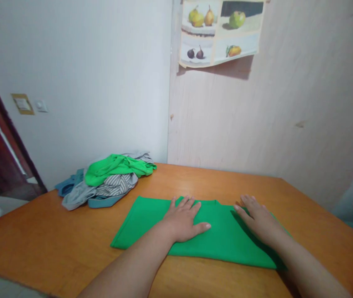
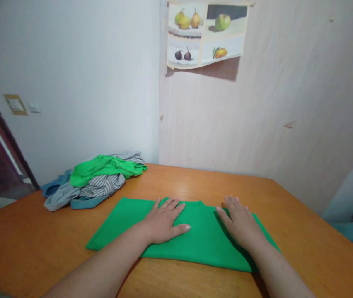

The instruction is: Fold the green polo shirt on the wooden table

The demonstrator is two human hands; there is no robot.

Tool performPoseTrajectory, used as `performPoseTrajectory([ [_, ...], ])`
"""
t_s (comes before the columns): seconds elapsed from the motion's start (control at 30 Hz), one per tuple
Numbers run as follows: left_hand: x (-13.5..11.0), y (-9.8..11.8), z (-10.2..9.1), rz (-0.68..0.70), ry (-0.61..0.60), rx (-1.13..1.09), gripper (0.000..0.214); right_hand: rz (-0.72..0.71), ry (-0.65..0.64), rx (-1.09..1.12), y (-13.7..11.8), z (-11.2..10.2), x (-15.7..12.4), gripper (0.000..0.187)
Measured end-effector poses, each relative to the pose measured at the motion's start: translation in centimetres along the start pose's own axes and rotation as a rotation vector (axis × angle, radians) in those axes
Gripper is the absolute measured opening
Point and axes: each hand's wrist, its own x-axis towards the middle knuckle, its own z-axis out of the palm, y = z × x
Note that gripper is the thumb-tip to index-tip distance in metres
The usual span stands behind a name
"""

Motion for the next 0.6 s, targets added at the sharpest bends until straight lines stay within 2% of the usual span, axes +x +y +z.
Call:
performPoseTrajectory([
  [0.1,-0.1,0.2,0.0,-0.014,-0.001,-0.012,0.088,-0.195,-0.06,0.096,-2.2,0.5,-0.5,0.083],
  [0.17,-0.2,0.3,0.0,-0.012,0.002,-0.022,0.089,-0.251,-0.107,0.089,-3.1,1.2,-0.9,0.084],
  [0.4,-0.6,0.0,-0.3,-0.017,0.056,-0.089,0.097,-0.265,-0.094,0.019,-3.0,3.3,-0.8,0.087],
  [0.6,-0.9,-1.8,-0.6,-0.136,0.122,-0.079,0.091,-0.281,-0.091,0.021,-2.6,3.9,-0.3,0.089],
])
